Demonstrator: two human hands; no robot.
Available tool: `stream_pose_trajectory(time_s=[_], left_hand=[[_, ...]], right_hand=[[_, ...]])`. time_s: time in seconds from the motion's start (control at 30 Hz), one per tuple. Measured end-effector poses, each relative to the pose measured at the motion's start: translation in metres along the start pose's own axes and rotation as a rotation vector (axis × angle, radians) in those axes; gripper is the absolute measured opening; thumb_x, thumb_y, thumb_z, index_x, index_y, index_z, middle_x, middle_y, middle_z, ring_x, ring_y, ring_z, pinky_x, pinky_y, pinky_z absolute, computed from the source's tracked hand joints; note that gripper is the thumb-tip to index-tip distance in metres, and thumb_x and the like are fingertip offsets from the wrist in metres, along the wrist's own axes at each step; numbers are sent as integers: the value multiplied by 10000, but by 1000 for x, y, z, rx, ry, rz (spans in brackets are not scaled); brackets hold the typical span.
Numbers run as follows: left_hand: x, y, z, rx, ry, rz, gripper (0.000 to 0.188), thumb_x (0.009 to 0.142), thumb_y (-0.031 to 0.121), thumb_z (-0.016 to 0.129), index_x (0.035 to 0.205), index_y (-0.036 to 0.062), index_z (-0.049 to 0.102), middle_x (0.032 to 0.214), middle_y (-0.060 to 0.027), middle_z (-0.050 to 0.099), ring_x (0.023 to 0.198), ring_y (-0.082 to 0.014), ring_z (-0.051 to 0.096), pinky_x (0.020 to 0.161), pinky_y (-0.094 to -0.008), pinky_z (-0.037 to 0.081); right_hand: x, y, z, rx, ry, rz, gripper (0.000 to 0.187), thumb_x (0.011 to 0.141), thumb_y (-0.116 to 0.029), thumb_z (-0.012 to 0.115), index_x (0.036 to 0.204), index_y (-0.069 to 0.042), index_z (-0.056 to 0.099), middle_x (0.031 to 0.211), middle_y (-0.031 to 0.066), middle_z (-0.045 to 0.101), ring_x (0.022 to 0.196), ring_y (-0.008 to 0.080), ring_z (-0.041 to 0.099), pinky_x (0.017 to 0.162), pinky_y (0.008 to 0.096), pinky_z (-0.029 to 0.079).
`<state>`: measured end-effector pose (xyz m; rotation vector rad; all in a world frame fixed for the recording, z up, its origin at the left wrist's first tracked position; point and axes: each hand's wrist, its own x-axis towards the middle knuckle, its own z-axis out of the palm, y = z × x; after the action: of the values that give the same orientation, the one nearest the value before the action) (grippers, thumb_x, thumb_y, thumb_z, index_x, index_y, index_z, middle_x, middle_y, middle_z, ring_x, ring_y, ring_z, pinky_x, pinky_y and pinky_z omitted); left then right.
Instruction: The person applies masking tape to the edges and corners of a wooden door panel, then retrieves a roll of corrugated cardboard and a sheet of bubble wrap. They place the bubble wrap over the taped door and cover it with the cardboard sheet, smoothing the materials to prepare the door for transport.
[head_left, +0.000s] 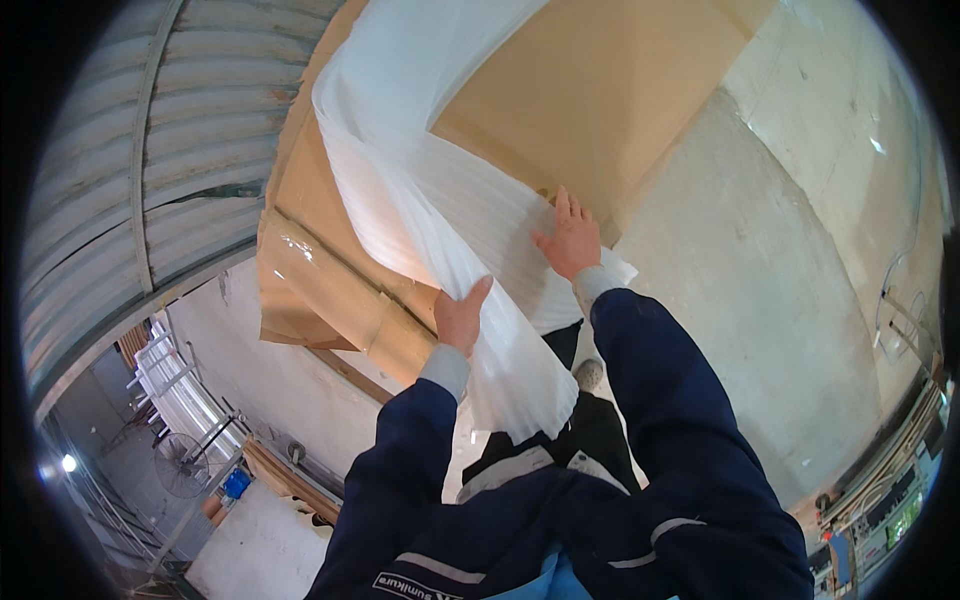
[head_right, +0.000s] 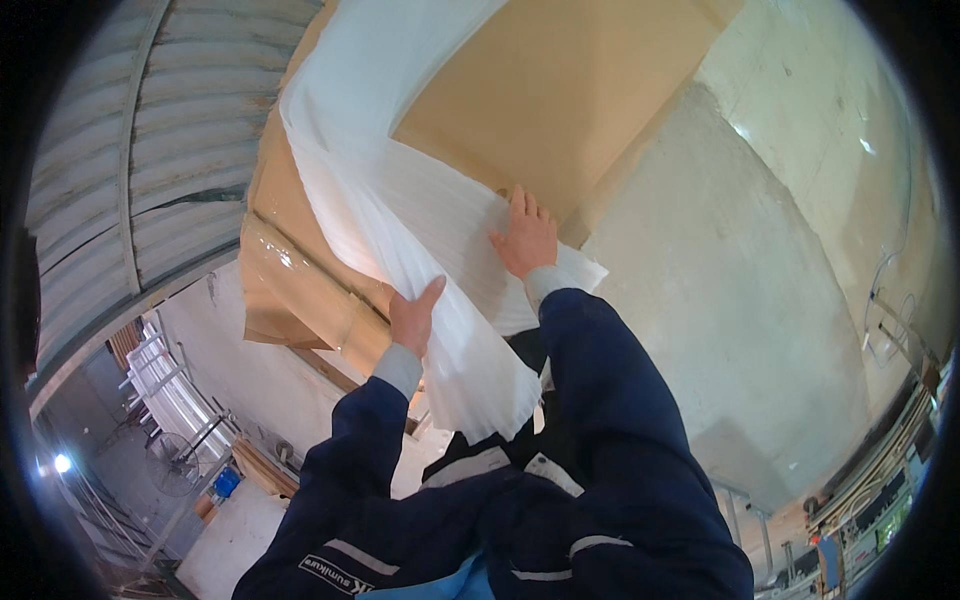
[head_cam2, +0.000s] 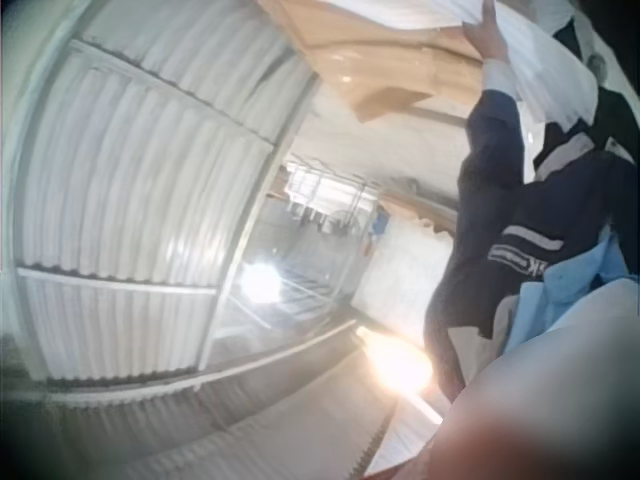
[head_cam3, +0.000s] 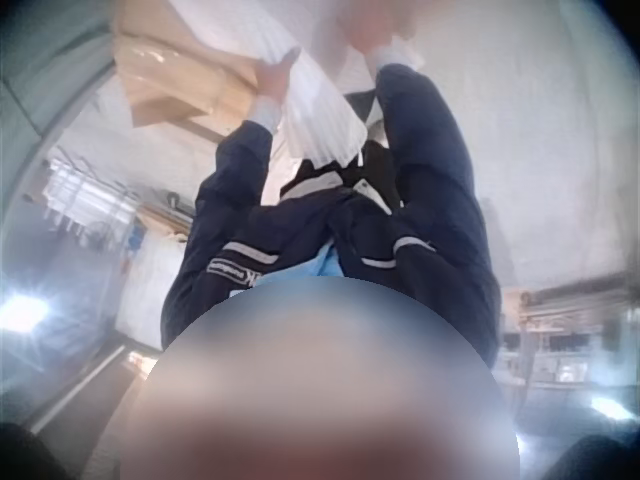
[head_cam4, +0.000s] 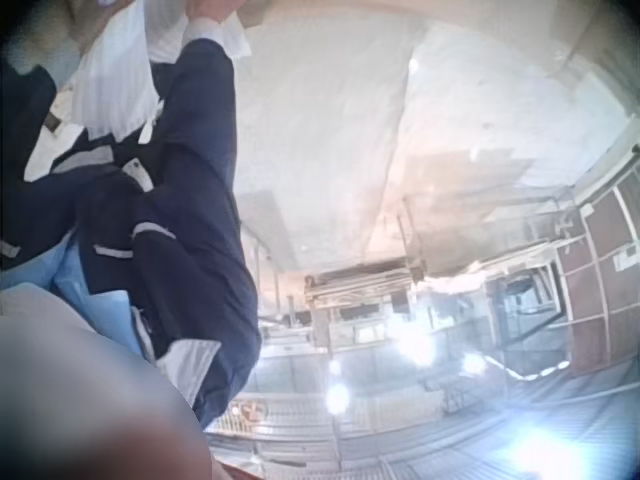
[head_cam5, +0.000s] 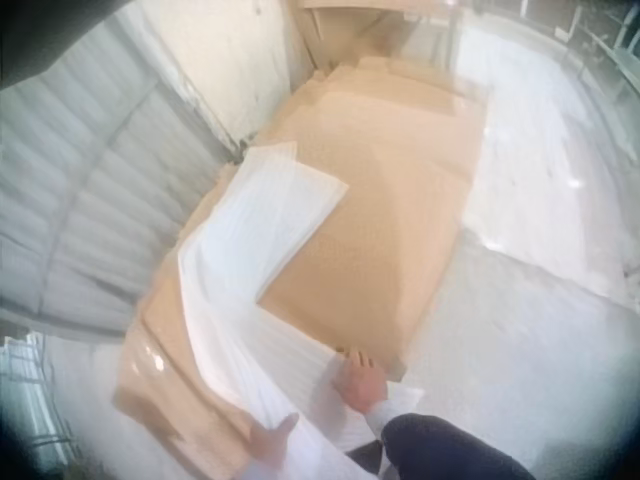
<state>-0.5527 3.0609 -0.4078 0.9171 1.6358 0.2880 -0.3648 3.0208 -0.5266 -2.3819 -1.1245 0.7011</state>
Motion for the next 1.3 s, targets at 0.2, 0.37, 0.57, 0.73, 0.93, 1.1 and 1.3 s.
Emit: stream_pose_trajectory(time_s=[0.2, 0.37, 0.57, 0.73, 0.93, 1.1, 1.3], left_hand=[[10, -11, -6, 16, 19, -28, 601, 872, 192, 807, 1324, -97, 536, 1246, -156, 650, 1080, -231, 647, 919, -357, 539], [-7, -2, 10, -21, -134, 61, 568, 871, 139, 789, 1338, -58, 533, 1234, -138, 649, 1072, -227, 652, 889, -362, 549], [-56, 32, 31, -238, -411, 15, 471, 916, 155, 728, 1317, -27, 562, 1221, -125, 656, 1067, -222, 660, 906, -357, 554], [-104, 74, 116, 80, -726, 78, 380, 921, 171, 724, 1232, -33, 648, 1203, -125, 675, 1089, -218, 654, 911, -359, 546], [-250, 119, 256, 315, -1178, 360, 441, 968, 172, 637, 1334, -63, 566, 1258, -147, 656, 1096, -266, 665, 930, -376, 546], [-402, 113, 354, 292, -1491, 161, 510, 978, 248, 606, 1380, -57, 533, 1326, -174, 617, 1170, -306, 620, 1026, -430, 489], [-568, 87, 447, 301, -1643, 213, 585, 980, 364, 574, 1409, -28, 510, 1384, -158, 581, 1235, -319, 578, 1043, -430, 469]], right_hand=[[25, -21, 9, 162, -760, 112, 563, 824, -398, 752, 1233, -22, 657, 1057, 158, 721, 1016, 328, 651, 907, 397, 496], [-31, -59, -25, 1019, -664, 148, 469, 892, -400, 704, 1135, 1, 726, 1015, 105, 733, 856, 190, 674, 762, 362, 526], [-38, -29, -105, 1084, -787, 328, 525, 957, -483, 671, 1176, -9, 734, 1075, 127, 738, 900, 203, 690, 830, 373, 545], [-80, 17, -206, 763, -480, 224, 494, 1013, -490, 587, 1151, -47, 758, 1039, 68, 758, 1009, 184, 671, 903, 363, 532], [-229, 139, -376, 1187, 225, 331, 465, 1006, -427, 572, 1104, 4, 717, 1037, 134, 723, 959, 228, 655, 897, 402, 512], [-466, 252, -452, 1088, 909, 623, 396, 986, -330, 602, 1168, 10, 691, 1066, 109, 708, 977, 195, 645, 908, 391, 523], [-808, 331, -400, 1568, 1730, 781, 245, 947, -107, 602, 1182, -60, 655, 1026, 58, 670, 936, 176, 640, 827, 372, 566]])
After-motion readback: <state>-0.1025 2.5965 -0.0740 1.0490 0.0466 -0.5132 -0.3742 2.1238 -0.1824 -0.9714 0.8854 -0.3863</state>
